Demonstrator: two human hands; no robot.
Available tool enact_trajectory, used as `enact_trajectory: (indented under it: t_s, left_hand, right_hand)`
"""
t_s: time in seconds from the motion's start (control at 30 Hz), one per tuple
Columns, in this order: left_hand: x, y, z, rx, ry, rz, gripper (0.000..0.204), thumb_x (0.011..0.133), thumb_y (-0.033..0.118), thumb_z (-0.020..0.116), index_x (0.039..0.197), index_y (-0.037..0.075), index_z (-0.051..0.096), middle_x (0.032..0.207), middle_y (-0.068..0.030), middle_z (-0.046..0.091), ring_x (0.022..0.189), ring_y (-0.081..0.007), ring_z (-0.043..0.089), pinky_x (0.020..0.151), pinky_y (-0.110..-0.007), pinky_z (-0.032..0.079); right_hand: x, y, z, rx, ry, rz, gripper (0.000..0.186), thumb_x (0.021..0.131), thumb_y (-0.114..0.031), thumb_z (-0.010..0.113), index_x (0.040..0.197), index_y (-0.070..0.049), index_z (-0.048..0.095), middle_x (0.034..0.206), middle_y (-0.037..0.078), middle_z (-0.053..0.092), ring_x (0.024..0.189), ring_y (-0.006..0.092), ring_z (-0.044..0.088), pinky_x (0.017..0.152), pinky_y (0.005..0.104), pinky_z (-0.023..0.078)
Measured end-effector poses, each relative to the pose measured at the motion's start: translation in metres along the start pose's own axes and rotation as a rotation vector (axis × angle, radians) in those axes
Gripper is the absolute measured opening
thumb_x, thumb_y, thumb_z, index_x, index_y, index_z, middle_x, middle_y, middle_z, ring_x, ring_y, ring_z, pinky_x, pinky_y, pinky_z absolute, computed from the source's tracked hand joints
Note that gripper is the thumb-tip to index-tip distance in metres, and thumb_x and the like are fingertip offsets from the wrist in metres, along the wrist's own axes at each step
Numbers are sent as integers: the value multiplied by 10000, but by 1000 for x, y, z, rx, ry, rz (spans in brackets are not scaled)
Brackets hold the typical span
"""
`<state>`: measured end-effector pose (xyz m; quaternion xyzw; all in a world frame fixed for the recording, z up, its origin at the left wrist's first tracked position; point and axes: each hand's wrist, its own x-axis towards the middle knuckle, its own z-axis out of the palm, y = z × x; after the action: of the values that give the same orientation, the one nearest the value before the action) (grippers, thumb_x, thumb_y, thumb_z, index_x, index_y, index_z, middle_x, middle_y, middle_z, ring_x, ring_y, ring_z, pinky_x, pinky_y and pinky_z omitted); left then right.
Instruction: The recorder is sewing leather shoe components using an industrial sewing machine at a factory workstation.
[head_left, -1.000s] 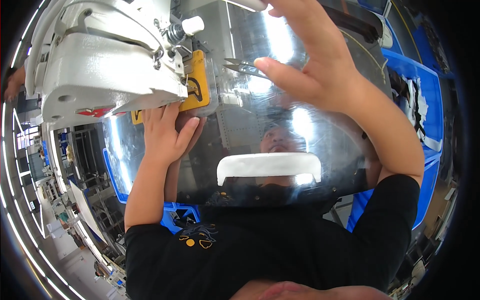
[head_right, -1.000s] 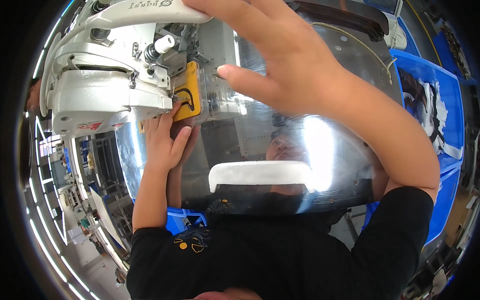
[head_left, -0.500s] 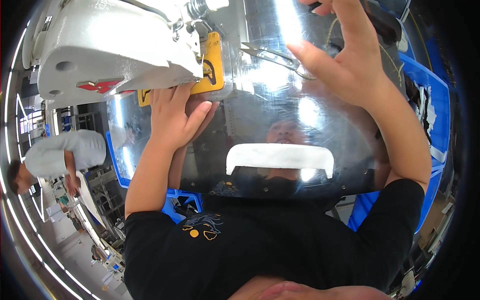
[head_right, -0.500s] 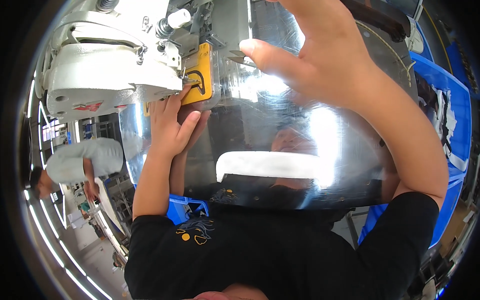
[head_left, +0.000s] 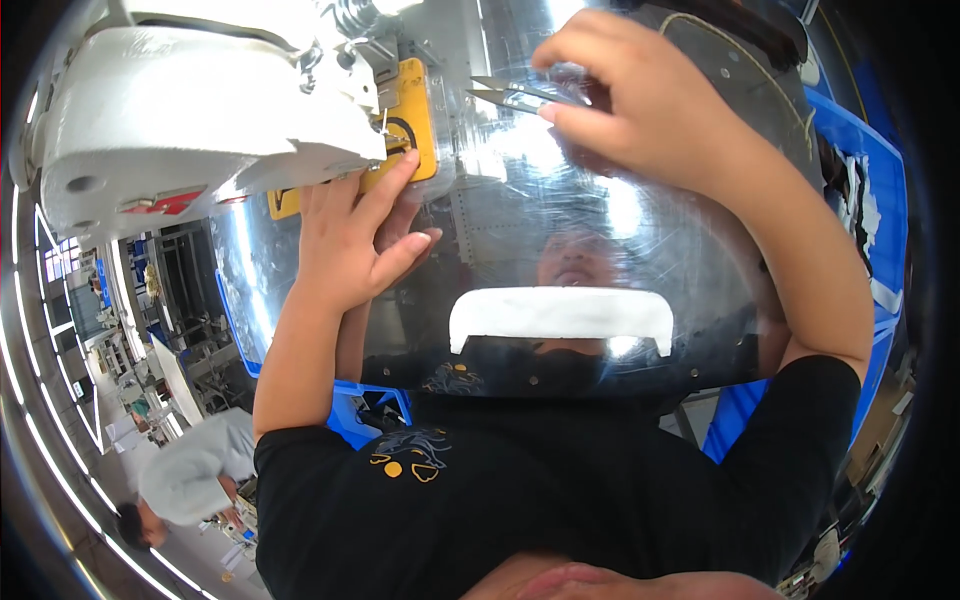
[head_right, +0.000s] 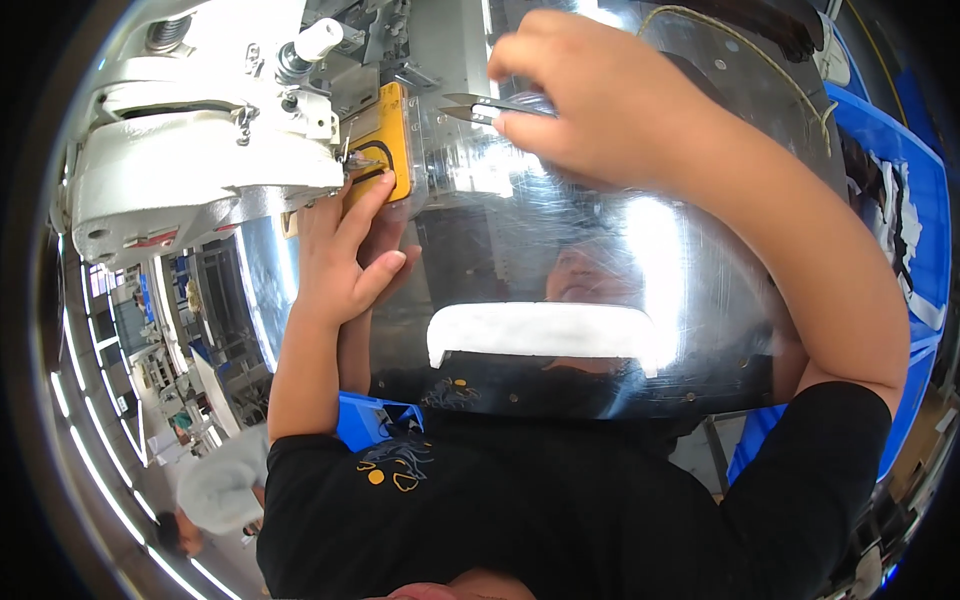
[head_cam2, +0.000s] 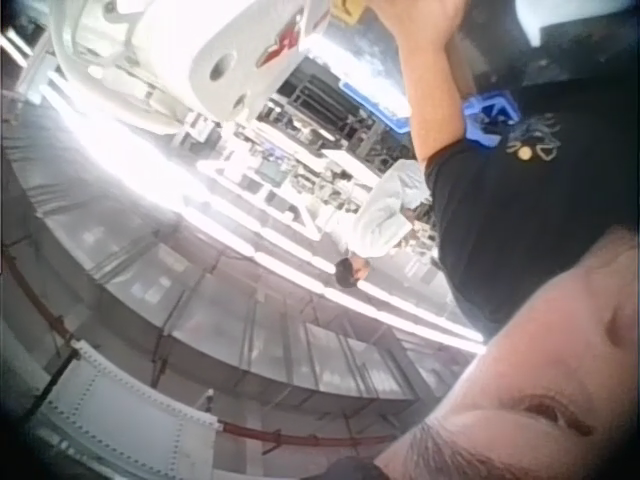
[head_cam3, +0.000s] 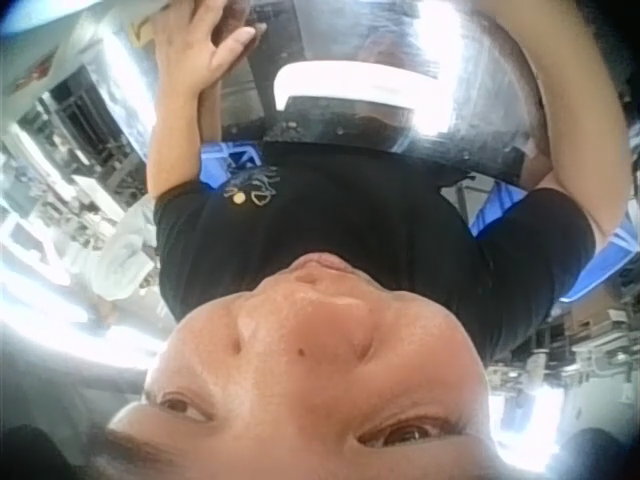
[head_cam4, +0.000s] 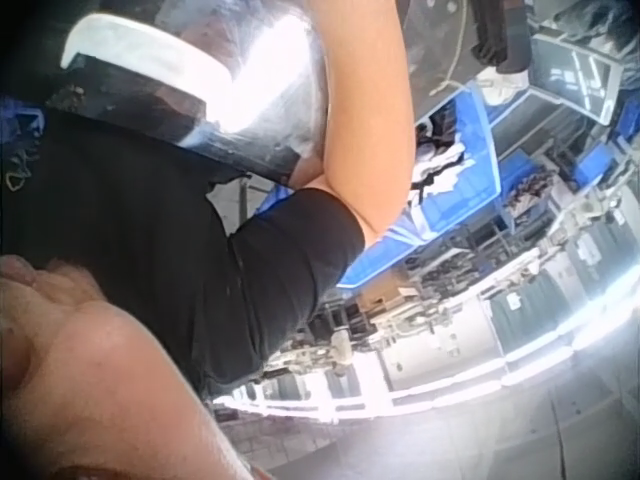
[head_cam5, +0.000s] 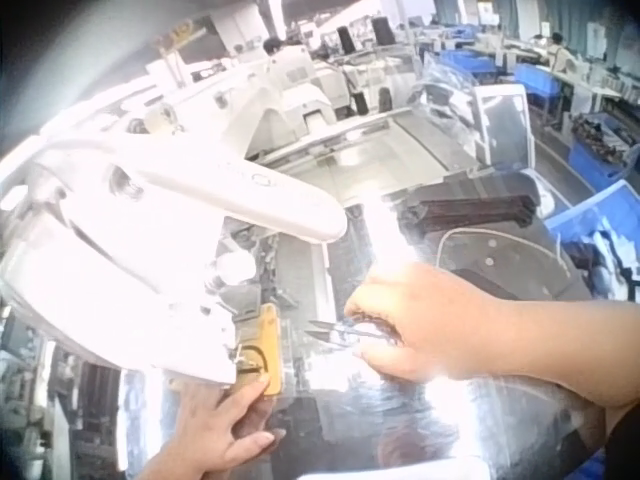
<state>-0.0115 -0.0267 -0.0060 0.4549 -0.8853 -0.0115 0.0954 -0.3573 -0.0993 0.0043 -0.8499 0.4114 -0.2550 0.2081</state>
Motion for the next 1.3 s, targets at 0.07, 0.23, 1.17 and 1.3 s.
enact_trajectory:
  t_s: [0.07, 0.23, 1.17, 1.3]
  left_hand:
    - [0, -5, -1, -26, -40, 3, 699, 894, 481, 705, 1528, 202, 615, 1382, -177, 606, 1298, -429, 532, 1141, -555, 364]
    - [16, -40, -21, -353, -315, -43, 696, 899, 394, 708, 1492, 39, 622, 1549, -236, 565, 1420, -428, 540, 1253, -477, 331]
    - [105, -112, 20, -425, -175, 427, 235, 932, 355, 782, 864, 130, 776, 1394, -111, 691, 1498, -306, 477, 1302, -546, 251]
    - [102, -102, 8, -546, -198, 217, 286, 963, 332, 746, 1057, 68, 801, 1207, -67, 785, 1338, -238, 632, 1311, -503, 258]
  right_hand:
    - [-3, 7, 15, -33, 52, -30, 281, 927, -230, 745, 1123, -29, 719, 1098, 138, 668, 1056, 339, 674, 914, 434, 550]
    - [1, 22, 32, -41, 137, -161, 240, 892, -206, 751, 1050, -31, 708, 1051, 130, 650, 1043, 320, 665, 920, 443, 532]
    - [5, 18, 34, -29, 105, -63, 202, 908, -187, 744, 1031, -37, 688, 1029, 114, 628, 1053, 303, 665, 913, 438, 531]
    - [3, 19, 35, -37, 98, -53, 194, 912, -183, 749, 1033, -45, 687, 1031, 113, 627, 1052, 306, 663, 910, 438, 533]
